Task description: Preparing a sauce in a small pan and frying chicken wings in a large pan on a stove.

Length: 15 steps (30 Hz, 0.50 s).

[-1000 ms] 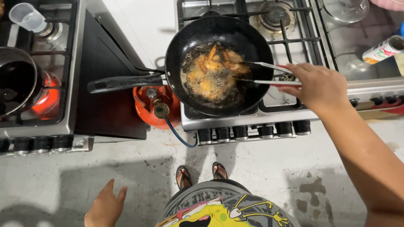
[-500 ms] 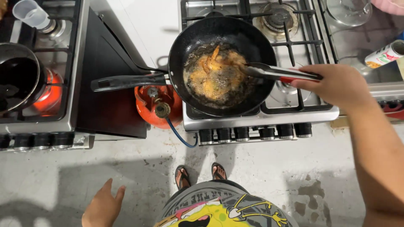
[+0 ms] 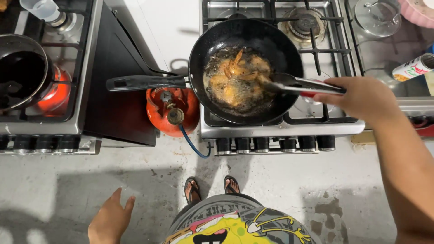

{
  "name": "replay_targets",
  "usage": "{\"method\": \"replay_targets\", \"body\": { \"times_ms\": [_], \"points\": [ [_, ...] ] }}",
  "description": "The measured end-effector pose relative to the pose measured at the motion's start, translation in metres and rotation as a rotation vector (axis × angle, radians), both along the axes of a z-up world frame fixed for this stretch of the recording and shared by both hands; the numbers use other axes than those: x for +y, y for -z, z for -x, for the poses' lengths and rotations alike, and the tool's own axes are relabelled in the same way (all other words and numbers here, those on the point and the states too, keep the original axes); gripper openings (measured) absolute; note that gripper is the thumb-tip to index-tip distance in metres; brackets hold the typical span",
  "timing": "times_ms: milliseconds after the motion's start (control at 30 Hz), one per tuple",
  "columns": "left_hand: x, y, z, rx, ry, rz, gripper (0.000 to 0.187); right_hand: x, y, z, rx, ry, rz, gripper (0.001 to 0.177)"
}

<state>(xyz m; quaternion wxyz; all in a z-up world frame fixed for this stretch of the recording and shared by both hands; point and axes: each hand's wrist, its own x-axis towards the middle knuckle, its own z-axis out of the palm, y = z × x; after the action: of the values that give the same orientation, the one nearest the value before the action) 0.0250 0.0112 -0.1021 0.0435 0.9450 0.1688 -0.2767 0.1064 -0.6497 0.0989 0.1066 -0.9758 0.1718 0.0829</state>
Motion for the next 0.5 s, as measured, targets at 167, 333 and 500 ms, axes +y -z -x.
{"method": "replay_targets", "body": {
  "times_ms": [167,333,500],
  "points": [
    [-0.005,-0.003,0.006,0.000,-0.025,0.007,0.070,0.042,-0.003,0.012,-0.043,-0.164,0.331,0.063],
    [-0.009,-0.009,0.005,0.092,-0.049,-0.031,0.071,0.051,-0.010,0.016,-0.048,-0.118,0.308,0.062],
    [-0.013,-0.016,0.008,0.173,-0.033,-0.065,0.071,0.057,-0.015,0.027,0.065,-0.062,0.309,0.061]
  ]
}}
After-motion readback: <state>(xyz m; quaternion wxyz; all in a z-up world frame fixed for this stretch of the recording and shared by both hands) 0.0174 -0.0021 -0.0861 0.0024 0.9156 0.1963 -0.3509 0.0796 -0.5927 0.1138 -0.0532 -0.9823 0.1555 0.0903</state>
